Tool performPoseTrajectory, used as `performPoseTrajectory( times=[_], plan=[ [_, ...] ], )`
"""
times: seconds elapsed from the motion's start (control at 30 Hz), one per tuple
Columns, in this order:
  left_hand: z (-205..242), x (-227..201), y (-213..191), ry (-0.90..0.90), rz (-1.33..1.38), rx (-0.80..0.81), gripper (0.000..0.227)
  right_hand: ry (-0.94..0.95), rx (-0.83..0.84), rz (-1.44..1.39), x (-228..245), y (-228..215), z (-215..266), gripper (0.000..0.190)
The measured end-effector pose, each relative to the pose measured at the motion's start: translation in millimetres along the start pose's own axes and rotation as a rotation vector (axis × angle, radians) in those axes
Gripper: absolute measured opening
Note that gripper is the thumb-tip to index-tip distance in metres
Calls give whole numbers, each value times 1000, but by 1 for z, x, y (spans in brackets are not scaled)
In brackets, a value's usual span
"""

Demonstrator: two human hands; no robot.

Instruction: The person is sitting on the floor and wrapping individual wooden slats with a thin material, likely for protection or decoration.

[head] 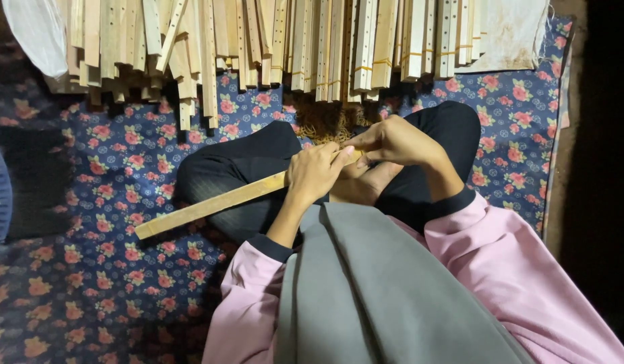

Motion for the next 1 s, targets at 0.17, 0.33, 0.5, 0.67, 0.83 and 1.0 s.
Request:
performPoseTrajectory(
  times=[0.17,0.33,0.5,0.67,0.83,1.0],
  plan=[
    [-2,6,3,2,5,-3,57,54,-42,-7,-18,0,-1,48],
    [0,7,3,11,29,12,57,116,-111,-12,-45,1,8,50],
    [1,3,16,20,3,88,52,139,69,148,-19,10,8,49],
    [5,6,29,12,-21,184,50,209,291,324,-27,48,6,54],
    [13,13,37,-44,-20,284,38,242,420,398,-42,89,10,46],
    [12,17,47,12,-96,255,37,188,331,202,-24,86,22,21]
  ],
)
Point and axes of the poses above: each hand's wrist, its own z-axis away from the middle knuckle, its own y-axis out of the palm, x = y × z, the point moved 9 cm from there along -z, towards the middle knuckle, and after that the axes turned 4 degrees about -y, right-handed, at the moved point
